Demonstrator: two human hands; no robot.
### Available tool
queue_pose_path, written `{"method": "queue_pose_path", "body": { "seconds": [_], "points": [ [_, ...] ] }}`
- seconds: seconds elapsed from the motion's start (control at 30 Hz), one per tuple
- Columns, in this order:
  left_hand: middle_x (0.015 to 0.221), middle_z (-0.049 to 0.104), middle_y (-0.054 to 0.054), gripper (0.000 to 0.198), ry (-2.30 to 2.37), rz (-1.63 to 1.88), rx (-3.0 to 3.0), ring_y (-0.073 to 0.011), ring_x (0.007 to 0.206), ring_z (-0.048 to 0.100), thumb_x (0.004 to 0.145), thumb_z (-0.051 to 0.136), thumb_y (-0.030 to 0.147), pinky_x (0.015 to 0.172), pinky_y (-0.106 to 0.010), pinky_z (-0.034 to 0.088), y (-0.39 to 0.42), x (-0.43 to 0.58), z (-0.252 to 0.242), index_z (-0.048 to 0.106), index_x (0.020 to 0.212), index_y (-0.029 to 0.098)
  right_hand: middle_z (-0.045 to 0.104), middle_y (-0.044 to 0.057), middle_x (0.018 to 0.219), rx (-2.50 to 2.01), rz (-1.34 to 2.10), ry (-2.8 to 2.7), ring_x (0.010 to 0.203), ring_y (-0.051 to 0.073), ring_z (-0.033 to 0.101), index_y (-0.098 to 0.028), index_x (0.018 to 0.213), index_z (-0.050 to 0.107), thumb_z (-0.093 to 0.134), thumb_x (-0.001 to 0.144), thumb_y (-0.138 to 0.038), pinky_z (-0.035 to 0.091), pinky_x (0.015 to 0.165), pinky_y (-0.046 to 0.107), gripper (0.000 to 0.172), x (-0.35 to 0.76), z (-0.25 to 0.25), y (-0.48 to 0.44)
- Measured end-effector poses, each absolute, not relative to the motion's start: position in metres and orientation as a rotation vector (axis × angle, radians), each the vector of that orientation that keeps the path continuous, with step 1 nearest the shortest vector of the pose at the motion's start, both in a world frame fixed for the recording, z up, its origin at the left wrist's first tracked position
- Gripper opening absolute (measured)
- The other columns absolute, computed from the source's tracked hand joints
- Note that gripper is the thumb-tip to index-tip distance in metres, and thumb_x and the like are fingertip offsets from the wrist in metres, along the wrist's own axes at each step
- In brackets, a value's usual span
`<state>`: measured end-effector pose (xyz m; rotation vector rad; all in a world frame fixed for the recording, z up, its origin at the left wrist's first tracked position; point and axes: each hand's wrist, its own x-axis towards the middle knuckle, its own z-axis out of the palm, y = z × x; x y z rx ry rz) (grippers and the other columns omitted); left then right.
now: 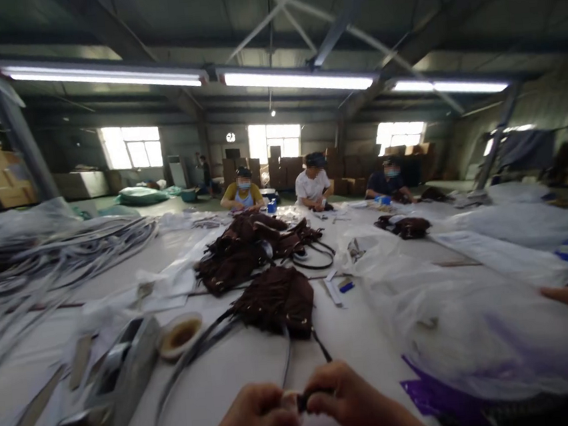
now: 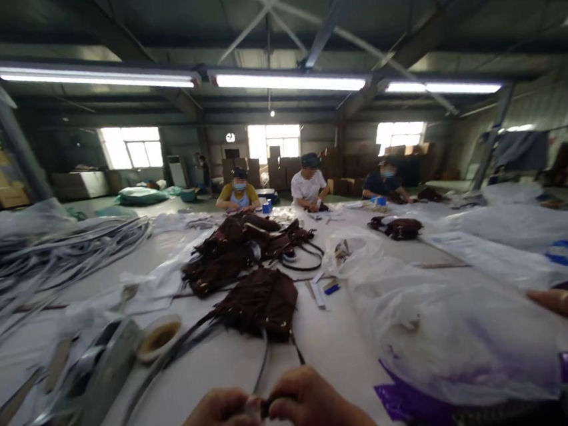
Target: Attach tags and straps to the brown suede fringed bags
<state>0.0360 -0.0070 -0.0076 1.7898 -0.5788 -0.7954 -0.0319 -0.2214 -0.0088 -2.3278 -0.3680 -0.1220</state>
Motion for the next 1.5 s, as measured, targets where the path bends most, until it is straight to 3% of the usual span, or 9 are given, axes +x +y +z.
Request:
{"method": "queue_pose_path", "body": {
  "seconds": [0.07, 0.27, 0.53, 0.77, 0.93, 1.23, 1.5],
  "points": [
    [0.065, 0.064, -0.001, 0.036, -0.524, -0.831, 1.702, -0.0107, 0.055, 0.050, 0.069, 0.073, 0.047, 0.054, -0.022, 0.038, -0.009, 0.039, -0.010, 0.072, 0.078, 0.012, 0.072, 0.001, 0.076, -2.170, -0.102, -0.295, 0.072, 0.016, 0.066, -0.020, 0.083, 0.075, 0.062, 0.086, -0.026, 0.048, 0.068, 0.025, 0.015, -0.035, -0.013, -0.219],
    [0.080, 0.071, -0.008, 0.044, -0.612, -0.751, 1.657, -0.0125, 0.067, 0.056, 0.087, 0.055, 0.049, 0.064, -0.023, 0.042, -0.009, 0.042, -0.015, 0.074, 0.089, 0.010, 0.068, 0.001, 0.075, -2.084, -0.015, -0.297, 0.071, 0.014, 0.060, -0.017, 0.083, 0.073, 0.061, 0.089, -0.030, 0.043, 0.066, 0.023, 0.018, -0.034, -0.010, -0.229],
    [0.071, 0.070, -0.007, 0.029, -0.475, -0.791, 1.691, -0.0127, 0.058, 0.055, 0.072, 0.069, 0.035, 0.052, -0.022, 0.040, -0.009, 0.040, -0.023, 0.074, 0.084, 0.009, 0.067, 0.001, 0.076, -2.106, -0.018, -0.259, 0.070, 0.014, 0.058, -0.018, 0.085, 0.073, 0.061, 0.090, -0.031, 0.042, 0.065, 0.024, 0.018, -0.036, -0.013, -0.227],
    [0.075, 0.071, -0.007, 0.038, -0.550, -0.756, 1.719, -0.0119, 0.060, 0.054, 0.081, 0.061, 0.045, 0.055, -0.021, 0.039, -0.008, 0.040, -0.017, 0.076, 0.087, 0.010, 0.068, 0.001, 0.078, -2.179, 0.013, -0.373, 0.073, 0.014, 0.061, -0.019, 0.090, 0.074, 0.060, 0.092, -0.029, 0.043, 0.068, 0.024, 0.017, -0.038, -0.015, -0.228],
    [0.078, 0.073, -0.007, 0.033, -0.647, -0.768, 1.693, -0.0151, 0.069, 0.060, 0.082, 0.060, 0.040, 0.069, -0.024, 0.046, -0.014, 0.041, -0.018, 0.075, 0.083, 0.011, 0.068, 0.001, 0.079, -2.323, 0.025, -0.515, 0.073, 0.014, 0.061, -0.022, 0.091, 0.075, 0.060, 0.092, -0.027, 0.041, 0.069, 0.023, 0.016, -0.033, -0.010, -0.225],
    [0.068, 0.067, -0.005, 0.031, -0.657, -0.686, 1.797, -0.0129, 0.062, 0.054, 0.082, 0.058, 0.036, 0.061, -0.022, 0.042, -0.014, 0.040, -0.016, 0.073, 0.079, 0.009, 0.070, 0.001, 0.088, -2.386, -0.006, -0.517, 0.081, 0.016, 0.062, -0.022, 0.098, 0.071, 0.065, 0.087, -0.023, 0.041, 0.074, 0.026, 0.013, -0.030, -0.010, -0.227],
    [0.066, 0.064, -0.002, 0.034, -0.683, -0.670, 1.809, -0.0113, 0.060, 0.049, 0.085, 0.053, 0.037, 0.060, -0.021, 0.038, -0.016, 0.037, -0.016, 0.073, 0.078, 0.010, 0.069, 0.000, 0.075, -2.479, -0.198, -0.437, 0.074, 0.016, 0.060, -0.020, 0.080, 0.068, 0.062, 0.090, -0.023, 0.036, 0.077, 0.031, 0.012, -0.026, -0.021, -0.233]
  ]
}}
